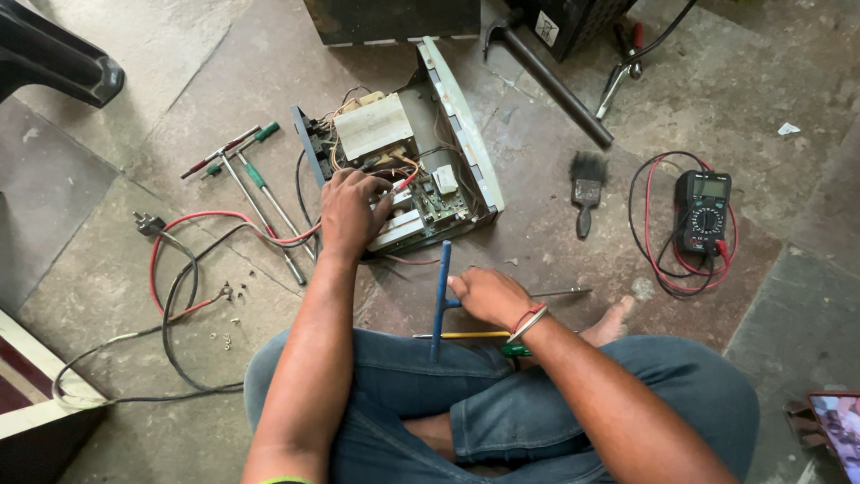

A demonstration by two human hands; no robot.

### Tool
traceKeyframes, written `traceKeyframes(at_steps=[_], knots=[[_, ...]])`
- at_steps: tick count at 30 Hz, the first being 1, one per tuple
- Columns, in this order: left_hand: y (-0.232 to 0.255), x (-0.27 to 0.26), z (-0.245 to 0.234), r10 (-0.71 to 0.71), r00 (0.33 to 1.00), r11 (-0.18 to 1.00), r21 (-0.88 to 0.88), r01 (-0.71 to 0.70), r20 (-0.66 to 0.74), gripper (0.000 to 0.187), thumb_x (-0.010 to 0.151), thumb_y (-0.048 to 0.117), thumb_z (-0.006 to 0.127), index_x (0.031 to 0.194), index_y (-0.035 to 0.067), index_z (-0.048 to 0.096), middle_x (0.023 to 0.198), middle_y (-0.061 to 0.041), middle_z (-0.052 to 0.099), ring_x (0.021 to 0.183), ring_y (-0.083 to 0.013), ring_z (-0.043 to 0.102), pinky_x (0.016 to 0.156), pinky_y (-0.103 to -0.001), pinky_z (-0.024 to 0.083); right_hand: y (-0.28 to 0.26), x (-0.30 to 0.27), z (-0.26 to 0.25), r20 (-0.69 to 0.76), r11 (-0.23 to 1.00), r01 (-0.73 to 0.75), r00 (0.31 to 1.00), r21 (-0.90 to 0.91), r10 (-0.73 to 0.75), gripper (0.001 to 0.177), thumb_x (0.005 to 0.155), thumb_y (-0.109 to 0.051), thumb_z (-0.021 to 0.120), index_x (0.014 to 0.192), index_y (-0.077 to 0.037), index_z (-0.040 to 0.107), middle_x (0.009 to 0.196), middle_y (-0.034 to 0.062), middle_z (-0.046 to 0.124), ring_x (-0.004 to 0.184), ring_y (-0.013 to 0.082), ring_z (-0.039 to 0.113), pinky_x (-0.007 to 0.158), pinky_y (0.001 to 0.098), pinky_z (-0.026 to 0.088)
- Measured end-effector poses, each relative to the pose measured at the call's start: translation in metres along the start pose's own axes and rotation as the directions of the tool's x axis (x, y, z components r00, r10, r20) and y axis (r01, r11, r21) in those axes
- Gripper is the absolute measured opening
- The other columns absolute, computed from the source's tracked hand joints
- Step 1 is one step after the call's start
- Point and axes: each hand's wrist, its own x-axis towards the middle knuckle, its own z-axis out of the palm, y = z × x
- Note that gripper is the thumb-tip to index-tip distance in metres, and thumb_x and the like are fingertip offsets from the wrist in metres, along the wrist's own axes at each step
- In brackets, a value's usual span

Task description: The person sits on the floor and repairs an open electronic device, likely a battery charger. They use a screwdriver to tighten connections on the internal circuit board and handle various wires and components.

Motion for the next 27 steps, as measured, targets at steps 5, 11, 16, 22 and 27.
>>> traceKeyframes(at_steps=[5, 11, 16, 22, 27], knots=[[0.0019, 0.0013, 0.0036, -0.056, 0.998, 0.998, 0.018, 0.056, 0.001, 0.018, 0.080, 0.029, 0.081, 0.090, 0.014, 0.076, 0.098, -0.005, 0.072, 0.114, -0.0303, 0.059, 0.097, -0.046, 0.044, -0.0007, -0.0019, -0.0016, -0.011, 1.000, 0.017, 1.000, 0.016, -0.017, 0.050, 0.100, -0.044, 0.049, 0.086, -0.002, 0.072, 0.096, 0.0246, 0.071, 0.095, 0.0454, 0.065, 0.087, 0.0545, 0.049], [0.0060, 0.0013, 0.0074, -0.067, 0.997, 0.997, 0.033, 0.068, -0.044, 0.023, 0.079, 0.030, 0.082, 0.092, 0.013, 0.075, 0.101, -0.006, 0.072, 0.113, -0.0310, 0.059, 0.096, -0.047, 0.044, 0.0008, -0.0004, -0.0004, 0.006, 1.000, 0.009, 1.000, 0.014, -0.009, 0.050, 0.100, -0.044, 0.048, 0.088, -0.002, 0.072, 0.096, 0.0243, 0.071, 0.096, 0.0448, 0.066, 0.088, 0.0537, 0.049], [0.0024, 0.0001, 0.0055, -0.033, 0.999, 0.999, -0.004, 0.033, -0.042, 0.018, 0.079, 0.028, 0.080, 0.095, 0.019, 0.080, 0.103, -0.003, 0.075, 0.115, -0.0311, 0.059, 0.098, -0.047, 0.043, 0.0037, 0.0022, 0.0021, -0.006, 0.999, 0.035, 0.999, -0.013, -0.035, 0.050, 0.101, -0.043, 0.047, 0.088, -0.002, 0.072, 0.096, 0.0238, 0.071, 0.096, 0.0448, 0.065, 0.088, 0.0537, 0.049], [0.0022, -0.0004, 0.0033, -0.050, 0.999, 0.999, -0.007, 0.050, -0.012, 0.014, 0.080, 0.025, 0.077, 0.092, 0.019, 0.081, 0.101, -0.003, 0.075, 0.116, -0.0305, 0.059, 0.101, -0.046, 0.043, 0.0057, 0.0034, 0.0028, -0.004, 0.999, 0.045, 0.999, -0.007, -0.045, 0.049, 0.101, -0.042, 0.047, 0.089, -0.001, 0.071, 0.096, 0.0245, 0.071, 0.096, 0.0453, 0.065, 0.088, 0.0535, 0.049], [0.0061, 0.0033, -0.0006, -0.086, 0.995, 0.993, -0.088, 0.081, -0.056, 0.018, 0.082, 0.025, 0.080, 0.092, 0.010, 0.076, 0.098, -0.008, 0.074, 0.110, -0.0312, 0.060, 0.098, -0.046, 0.044, 0.0071, 0.0030, 0.0032, -0.015, 0.996, 0.094, 0.995, -0.001, -0.094, 0.049, 0.101, -0.040, 0.047, 0.086, -0.002, 0.072, 0.095, 0.0236, 0.071, 0.095, 0.0448, 0.066, 0.087, 0.0535, 0.049]])
